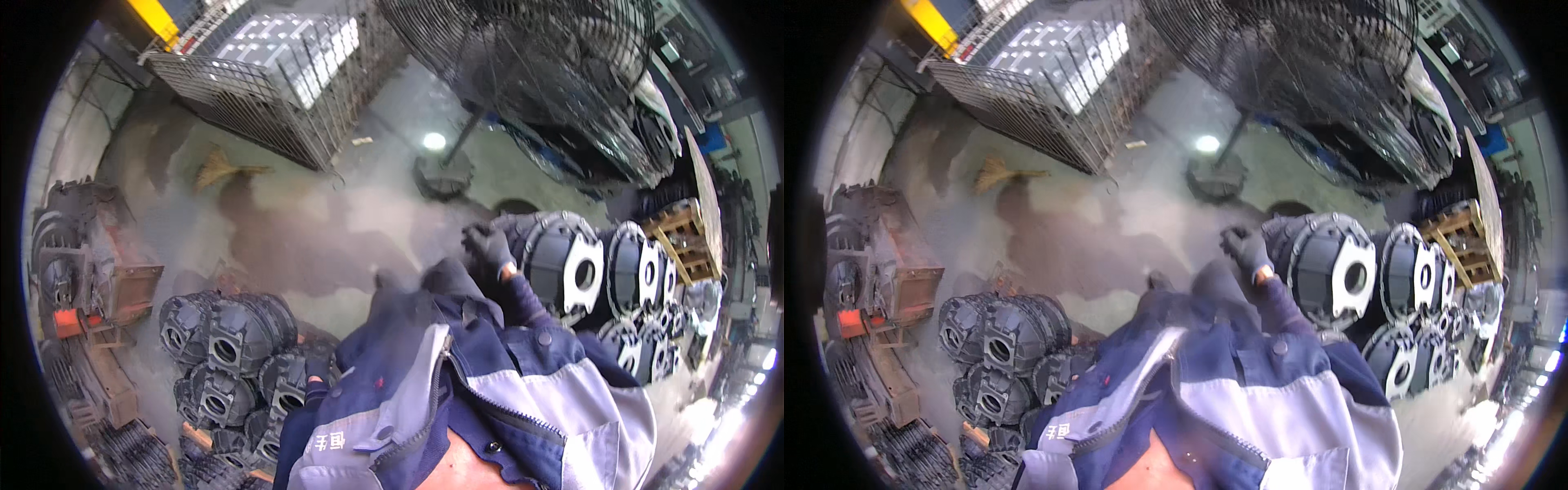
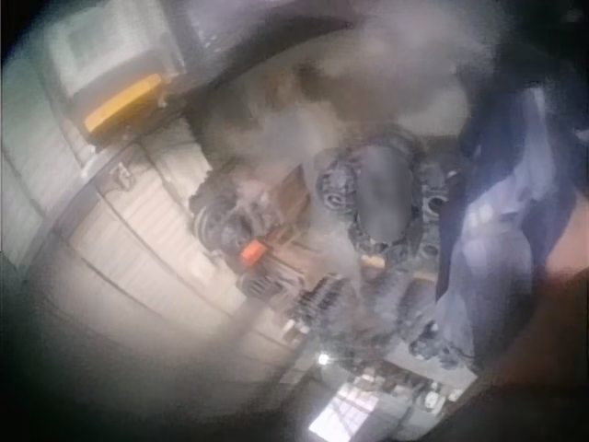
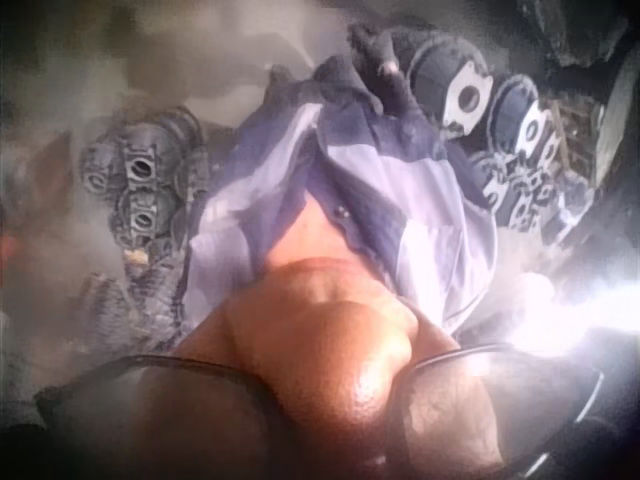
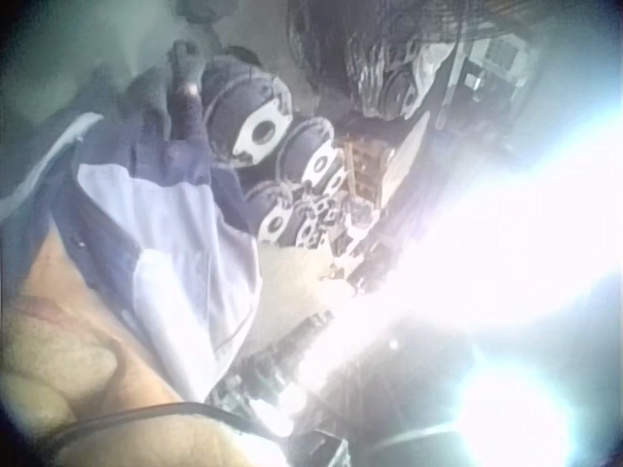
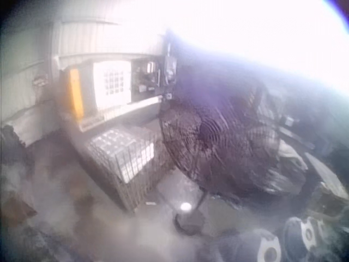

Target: The person sits on the floor and uses a hammer to tap pins into a metal housing. They repeatedly insert pins and strike them to secure the assembly, handling multiple metal parts and tools throughout the process.

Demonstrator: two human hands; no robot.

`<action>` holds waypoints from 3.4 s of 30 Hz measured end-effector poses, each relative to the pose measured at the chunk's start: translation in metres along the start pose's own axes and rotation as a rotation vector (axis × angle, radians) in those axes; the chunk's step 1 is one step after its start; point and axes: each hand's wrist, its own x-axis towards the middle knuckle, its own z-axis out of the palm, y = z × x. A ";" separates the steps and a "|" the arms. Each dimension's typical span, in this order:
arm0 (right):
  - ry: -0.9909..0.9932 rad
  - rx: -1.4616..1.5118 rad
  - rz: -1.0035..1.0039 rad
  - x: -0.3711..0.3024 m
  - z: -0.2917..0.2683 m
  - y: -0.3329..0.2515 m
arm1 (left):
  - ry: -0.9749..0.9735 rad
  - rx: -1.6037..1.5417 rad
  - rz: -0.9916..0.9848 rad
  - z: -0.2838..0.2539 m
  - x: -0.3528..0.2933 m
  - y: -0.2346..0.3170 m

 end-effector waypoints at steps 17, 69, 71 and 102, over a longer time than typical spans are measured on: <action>-0.137 -0.187 -0.162 0.066 0.056 -0.086 | -0.103 0.034 -0.207 -0.025 0.111 -0.017; -0.844 -0.515 0.322 0.197 0.085 -0.052 | 0.165 -0.843 -1.308 -0.070 0.066 0.224; -0.868 -0.541 0.563 0.230 0.080 -0.050 | 0.232 -0.872 -1.375 -0.086 0.071 0.253; -1.994 -1.555 -0.041 -0.109 0.488 0.105 | 1.379 -1.364 -3.112 -0.183 -0.006 0.603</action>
